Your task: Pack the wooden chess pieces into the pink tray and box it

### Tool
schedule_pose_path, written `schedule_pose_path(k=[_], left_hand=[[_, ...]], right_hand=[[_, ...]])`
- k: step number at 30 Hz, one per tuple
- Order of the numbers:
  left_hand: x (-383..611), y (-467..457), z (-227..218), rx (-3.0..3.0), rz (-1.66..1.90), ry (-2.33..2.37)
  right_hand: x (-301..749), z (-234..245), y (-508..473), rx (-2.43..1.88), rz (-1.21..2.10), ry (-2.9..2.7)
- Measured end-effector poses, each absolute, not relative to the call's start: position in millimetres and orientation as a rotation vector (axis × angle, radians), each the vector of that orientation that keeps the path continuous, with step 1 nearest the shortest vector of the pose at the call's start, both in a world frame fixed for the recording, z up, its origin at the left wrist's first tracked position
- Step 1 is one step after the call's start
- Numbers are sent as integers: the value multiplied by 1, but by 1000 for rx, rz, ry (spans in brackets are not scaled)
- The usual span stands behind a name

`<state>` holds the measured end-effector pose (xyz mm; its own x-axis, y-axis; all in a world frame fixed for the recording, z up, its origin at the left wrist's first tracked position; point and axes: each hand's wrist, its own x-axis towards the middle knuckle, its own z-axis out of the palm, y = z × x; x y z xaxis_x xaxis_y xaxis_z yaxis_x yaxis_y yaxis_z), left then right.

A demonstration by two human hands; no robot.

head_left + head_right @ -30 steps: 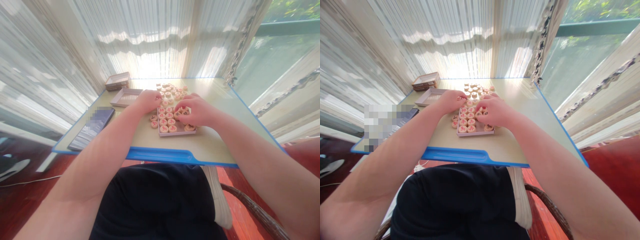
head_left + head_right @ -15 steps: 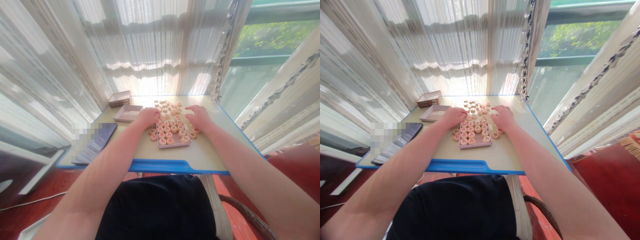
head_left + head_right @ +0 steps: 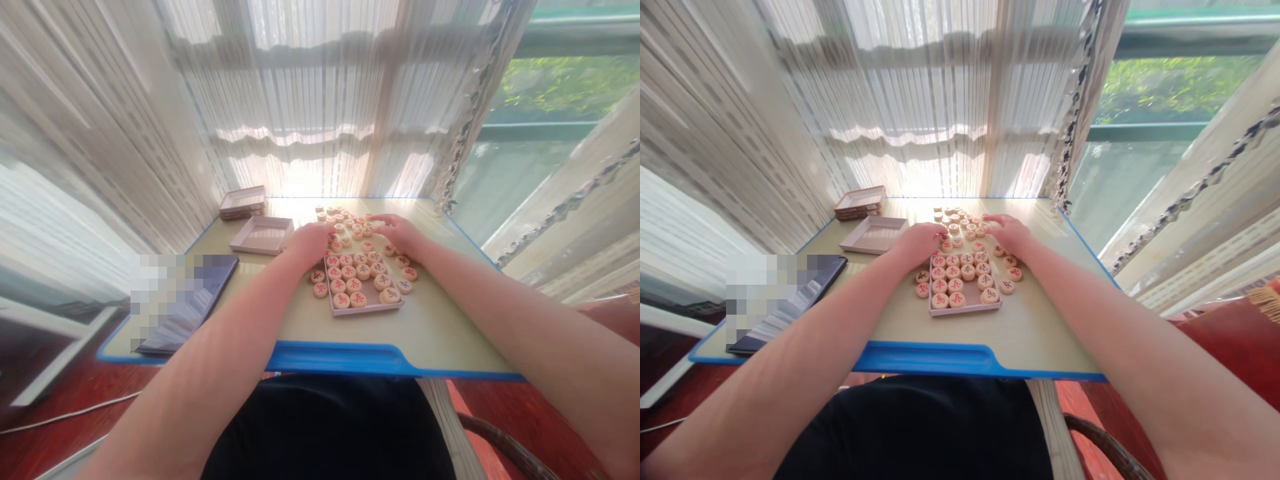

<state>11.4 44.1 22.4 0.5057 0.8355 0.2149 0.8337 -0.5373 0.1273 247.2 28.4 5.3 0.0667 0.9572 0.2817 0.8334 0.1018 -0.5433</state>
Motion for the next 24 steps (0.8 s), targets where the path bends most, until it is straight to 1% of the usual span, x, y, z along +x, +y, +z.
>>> schedule_pose_path(k=[4,11,17,21,24], left_hand=[[11,44,21,2733,408,1485],[10,42,24,2759,380,1491],[10,40,26,2771,357,1493],[8,45,21,2756,394,1487],[6,49,17,2733,430,1505]], right_hand=[[244,9,28,-1675,431,-1733],[246,16,14,-1521,377,-1923],[248,12,20,-1581,371,-1899],[249,10,24,-1513,241,-2086],[252,9,25,-1589,88,-2086]])
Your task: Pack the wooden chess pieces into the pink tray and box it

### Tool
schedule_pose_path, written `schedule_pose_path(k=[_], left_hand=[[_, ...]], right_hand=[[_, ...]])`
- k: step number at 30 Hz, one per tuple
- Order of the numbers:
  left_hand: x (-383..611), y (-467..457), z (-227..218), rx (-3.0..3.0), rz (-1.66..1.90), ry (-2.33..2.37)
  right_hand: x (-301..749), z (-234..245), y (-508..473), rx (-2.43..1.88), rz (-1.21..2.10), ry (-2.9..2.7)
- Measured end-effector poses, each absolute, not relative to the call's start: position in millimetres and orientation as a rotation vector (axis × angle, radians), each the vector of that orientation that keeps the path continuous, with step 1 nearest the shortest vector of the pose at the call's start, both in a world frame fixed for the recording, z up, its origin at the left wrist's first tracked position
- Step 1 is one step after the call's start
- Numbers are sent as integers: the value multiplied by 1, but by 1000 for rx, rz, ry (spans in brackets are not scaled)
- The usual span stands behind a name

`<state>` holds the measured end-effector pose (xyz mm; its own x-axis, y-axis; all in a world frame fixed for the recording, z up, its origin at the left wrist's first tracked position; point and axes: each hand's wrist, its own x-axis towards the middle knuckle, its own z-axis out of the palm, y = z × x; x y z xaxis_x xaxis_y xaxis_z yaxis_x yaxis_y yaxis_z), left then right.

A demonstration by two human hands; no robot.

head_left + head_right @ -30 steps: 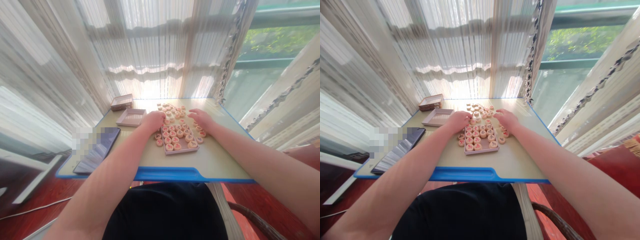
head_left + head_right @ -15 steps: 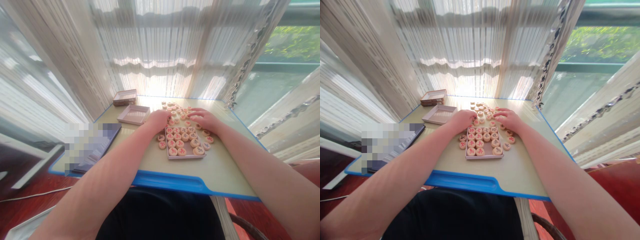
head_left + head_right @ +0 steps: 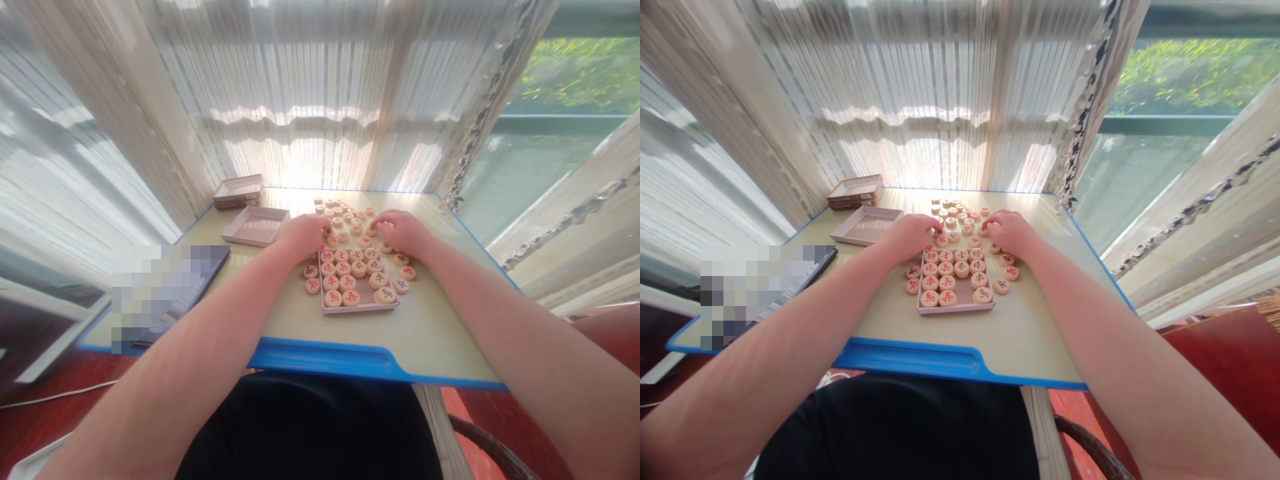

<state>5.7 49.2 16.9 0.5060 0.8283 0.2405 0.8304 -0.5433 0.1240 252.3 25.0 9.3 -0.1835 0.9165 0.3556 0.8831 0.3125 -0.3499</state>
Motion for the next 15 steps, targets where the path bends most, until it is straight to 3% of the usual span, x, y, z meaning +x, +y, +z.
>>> schedule_pose_path(k=[6,15], left_hand=[[3,51,15,-2697,-433,-1535],[4,51,17,-2700,-415,-1518]], right_hand=[[273,12,25,-1680,-106,-2065],[286,22,23,-1949,102,-1889]])
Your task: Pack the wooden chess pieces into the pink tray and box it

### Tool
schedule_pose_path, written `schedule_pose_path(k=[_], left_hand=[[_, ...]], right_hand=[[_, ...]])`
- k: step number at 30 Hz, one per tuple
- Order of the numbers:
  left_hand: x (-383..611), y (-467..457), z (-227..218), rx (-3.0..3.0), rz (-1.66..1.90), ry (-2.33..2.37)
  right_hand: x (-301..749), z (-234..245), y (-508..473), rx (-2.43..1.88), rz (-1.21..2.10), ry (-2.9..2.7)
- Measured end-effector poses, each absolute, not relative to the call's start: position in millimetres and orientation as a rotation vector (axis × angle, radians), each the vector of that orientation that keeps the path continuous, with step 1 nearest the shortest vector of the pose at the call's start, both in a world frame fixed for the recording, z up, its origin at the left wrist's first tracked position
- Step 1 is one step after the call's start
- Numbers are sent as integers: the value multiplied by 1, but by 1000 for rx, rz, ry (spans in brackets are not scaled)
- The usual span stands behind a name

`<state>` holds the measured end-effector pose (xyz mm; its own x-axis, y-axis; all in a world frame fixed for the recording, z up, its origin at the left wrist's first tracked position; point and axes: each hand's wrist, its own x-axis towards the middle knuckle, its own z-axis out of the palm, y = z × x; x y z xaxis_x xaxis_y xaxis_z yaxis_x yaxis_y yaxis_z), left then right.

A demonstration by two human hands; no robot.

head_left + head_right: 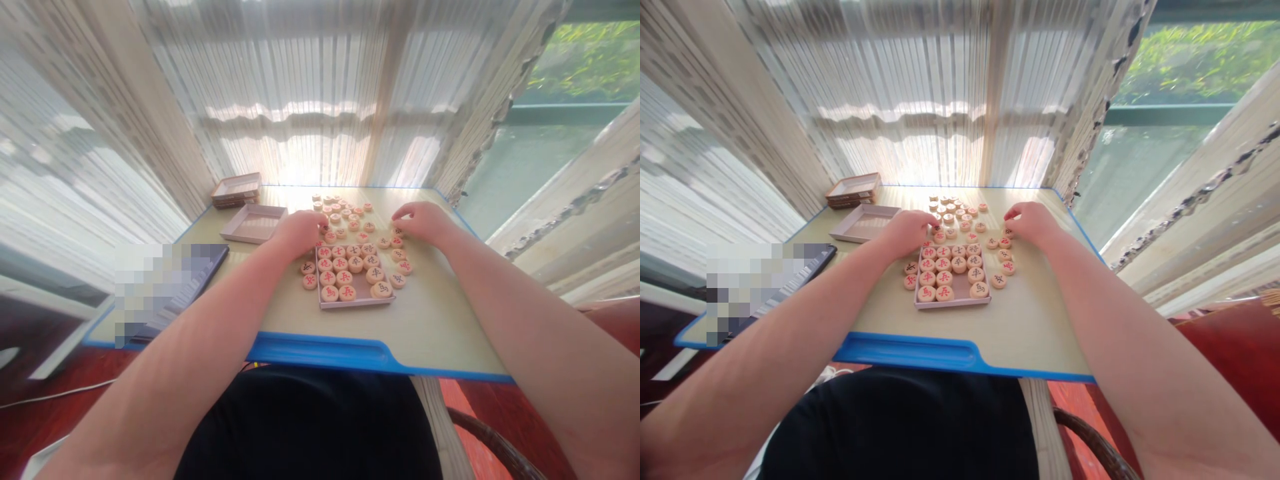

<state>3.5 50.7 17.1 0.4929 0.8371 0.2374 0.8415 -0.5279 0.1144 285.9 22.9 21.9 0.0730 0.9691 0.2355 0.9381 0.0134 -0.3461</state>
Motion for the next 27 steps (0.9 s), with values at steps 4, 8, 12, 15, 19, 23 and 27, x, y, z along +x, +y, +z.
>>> schedule_pose_path(k=[4,8,12,15,19,23,27], left_hand=[[2,49,19,-2693,-426,-1510],[3,47,21,-2689,-430,-1504],[4,44,23,-2681,-453,-1497],[4,44,24,-2653,-478,-1510],[3,44,23,-2636,-497,-1540],[1,45,22,-2655,-514,-1538],[2,44,24,-2651,-516,-1542]], right_hand=[[281,30,18,-1885,129,-1814],[261,59,-11,-1712,212,-2006],[229,84,-52,-1458,331,-2348],[213,89,-72,-1264,413,-2573],[204,86,-82,-1194,475,-2690],[203,82,-83,-1310,459,-2702],[201,81,-81,-1432,474,-2733]])
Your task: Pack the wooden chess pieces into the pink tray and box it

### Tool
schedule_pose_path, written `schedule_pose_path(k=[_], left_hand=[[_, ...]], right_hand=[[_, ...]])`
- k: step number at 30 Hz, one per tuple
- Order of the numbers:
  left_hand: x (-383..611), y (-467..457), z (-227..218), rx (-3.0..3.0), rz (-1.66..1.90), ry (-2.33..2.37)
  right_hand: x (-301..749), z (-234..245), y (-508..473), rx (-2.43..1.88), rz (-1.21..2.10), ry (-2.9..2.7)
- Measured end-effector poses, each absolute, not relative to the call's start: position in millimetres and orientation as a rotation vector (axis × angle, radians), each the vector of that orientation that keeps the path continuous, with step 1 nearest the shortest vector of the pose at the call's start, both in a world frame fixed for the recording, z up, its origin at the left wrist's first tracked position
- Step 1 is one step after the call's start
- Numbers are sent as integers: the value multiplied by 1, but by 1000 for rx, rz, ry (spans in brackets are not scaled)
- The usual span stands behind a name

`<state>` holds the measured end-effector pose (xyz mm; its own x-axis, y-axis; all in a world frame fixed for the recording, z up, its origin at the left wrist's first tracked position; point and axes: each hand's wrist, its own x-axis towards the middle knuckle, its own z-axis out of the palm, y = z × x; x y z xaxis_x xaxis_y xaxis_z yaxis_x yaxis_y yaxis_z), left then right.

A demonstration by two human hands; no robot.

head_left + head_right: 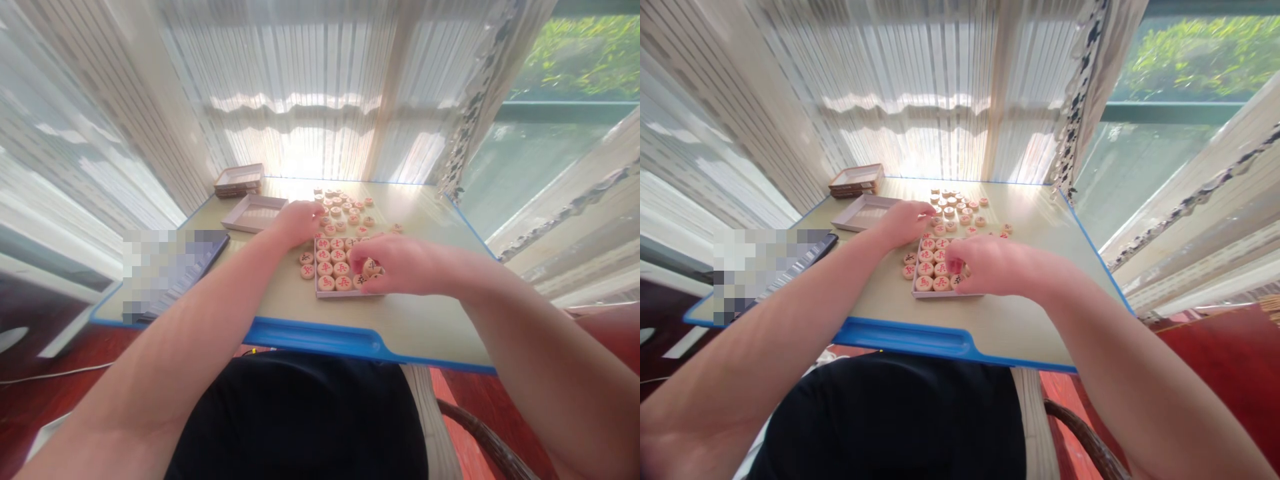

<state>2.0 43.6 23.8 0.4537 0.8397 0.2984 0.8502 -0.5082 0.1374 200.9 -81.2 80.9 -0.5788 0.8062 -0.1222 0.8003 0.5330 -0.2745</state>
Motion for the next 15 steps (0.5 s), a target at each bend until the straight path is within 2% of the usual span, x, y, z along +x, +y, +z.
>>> schedule_pose_path(k=[15], left_hand=[[3,41,26,-2651,-528,-1599]], right_hand=[[203,77,-73,-1420,580,-2756]])
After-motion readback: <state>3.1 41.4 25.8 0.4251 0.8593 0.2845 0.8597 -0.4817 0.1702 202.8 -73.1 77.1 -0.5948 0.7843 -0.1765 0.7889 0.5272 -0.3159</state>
